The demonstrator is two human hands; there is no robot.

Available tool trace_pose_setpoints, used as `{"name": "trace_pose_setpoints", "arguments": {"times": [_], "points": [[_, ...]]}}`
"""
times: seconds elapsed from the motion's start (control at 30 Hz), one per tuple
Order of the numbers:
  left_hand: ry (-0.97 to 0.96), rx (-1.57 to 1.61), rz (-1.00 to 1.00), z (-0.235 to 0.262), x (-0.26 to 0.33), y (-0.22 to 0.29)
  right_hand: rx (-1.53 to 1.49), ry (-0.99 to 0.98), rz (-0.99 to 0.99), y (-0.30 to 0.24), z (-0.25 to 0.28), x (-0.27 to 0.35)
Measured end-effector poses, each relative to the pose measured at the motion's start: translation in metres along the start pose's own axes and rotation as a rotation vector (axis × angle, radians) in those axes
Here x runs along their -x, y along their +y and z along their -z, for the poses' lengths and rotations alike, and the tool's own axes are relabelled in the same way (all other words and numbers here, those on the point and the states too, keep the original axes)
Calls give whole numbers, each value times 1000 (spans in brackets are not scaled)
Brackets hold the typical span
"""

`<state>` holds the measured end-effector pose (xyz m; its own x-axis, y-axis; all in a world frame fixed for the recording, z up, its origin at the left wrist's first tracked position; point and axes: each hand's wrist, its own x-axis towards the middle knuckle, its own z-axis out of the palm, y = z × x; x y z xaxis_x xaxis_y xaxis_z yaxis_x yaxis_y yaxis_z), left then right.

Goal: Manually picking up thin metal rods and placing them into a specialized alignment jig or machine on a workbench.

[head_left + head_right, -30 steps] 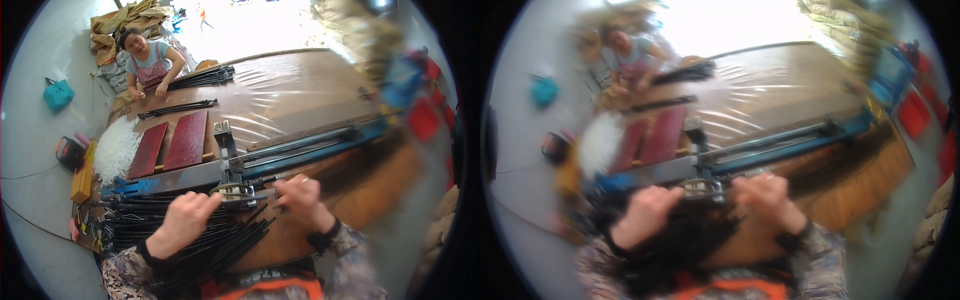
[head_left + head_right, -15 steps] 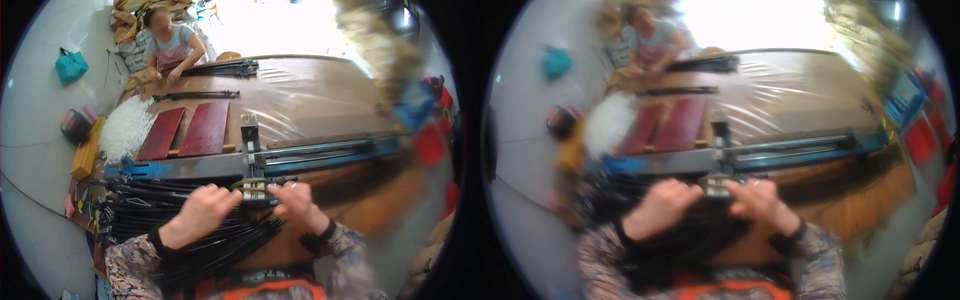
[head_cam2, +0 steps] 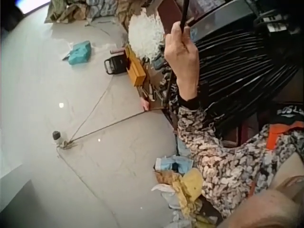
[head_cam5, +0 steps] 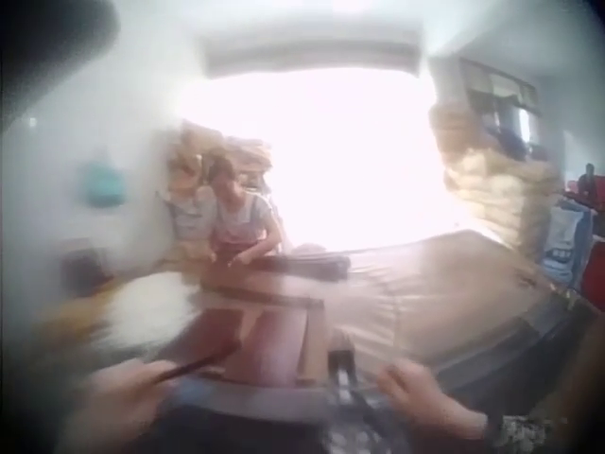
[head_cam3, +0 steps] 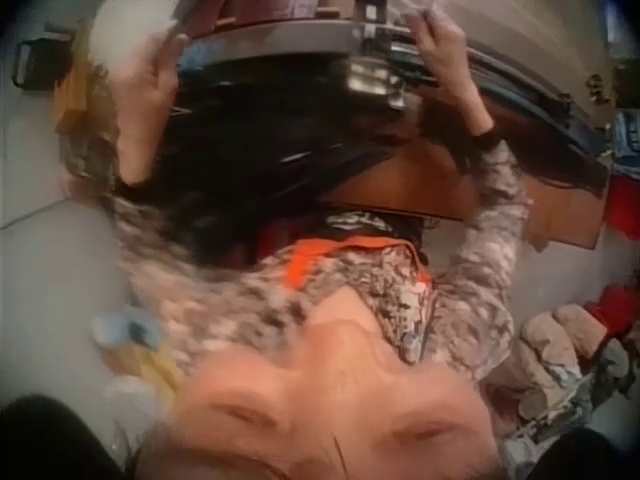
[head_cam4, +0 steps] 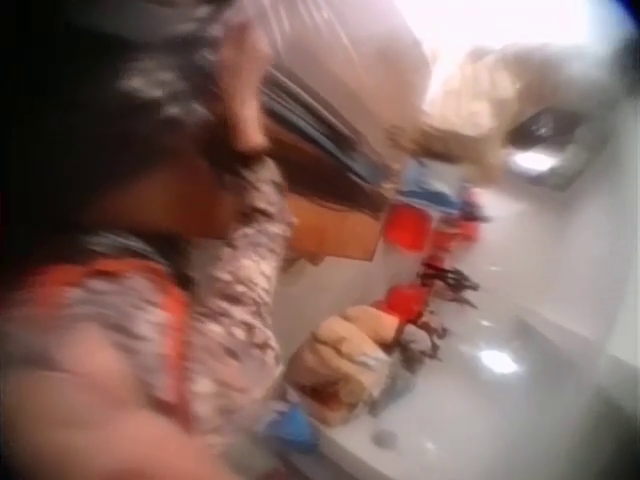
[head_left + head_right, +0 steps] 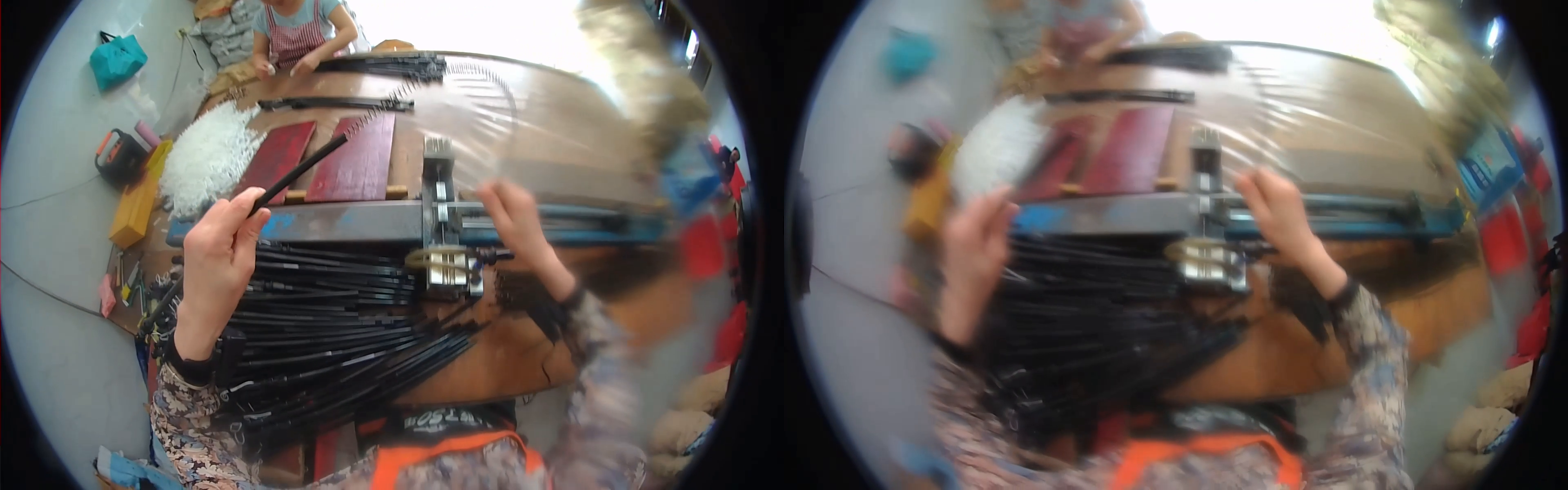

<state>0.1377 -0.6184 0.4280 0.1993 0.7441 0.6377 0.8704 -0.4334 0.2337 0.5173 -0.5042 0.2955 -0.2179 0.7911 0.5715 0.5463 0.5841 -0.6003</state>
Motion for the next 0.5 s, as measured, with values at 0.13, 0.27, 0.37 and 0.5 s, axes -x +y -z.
{"name": "trace_pose_setpoints", "arguments": {"times": [0.13, 0.27, 0.37, 0.5], "points": [[-41, 26, 53, -8, 18, -4, -235, 101, -122, -22, -23, -35], [-91, -15, 80, -11, 42, -21, -308, 80, -251, -15, -46, -34], [-127, -45, 104, -15, 50, -28, -386, -48, -238, -6, -47, -32], [-127, -26, 113, -24, 51, -34, -174, -250, 200, 8, -45, -38]]}}
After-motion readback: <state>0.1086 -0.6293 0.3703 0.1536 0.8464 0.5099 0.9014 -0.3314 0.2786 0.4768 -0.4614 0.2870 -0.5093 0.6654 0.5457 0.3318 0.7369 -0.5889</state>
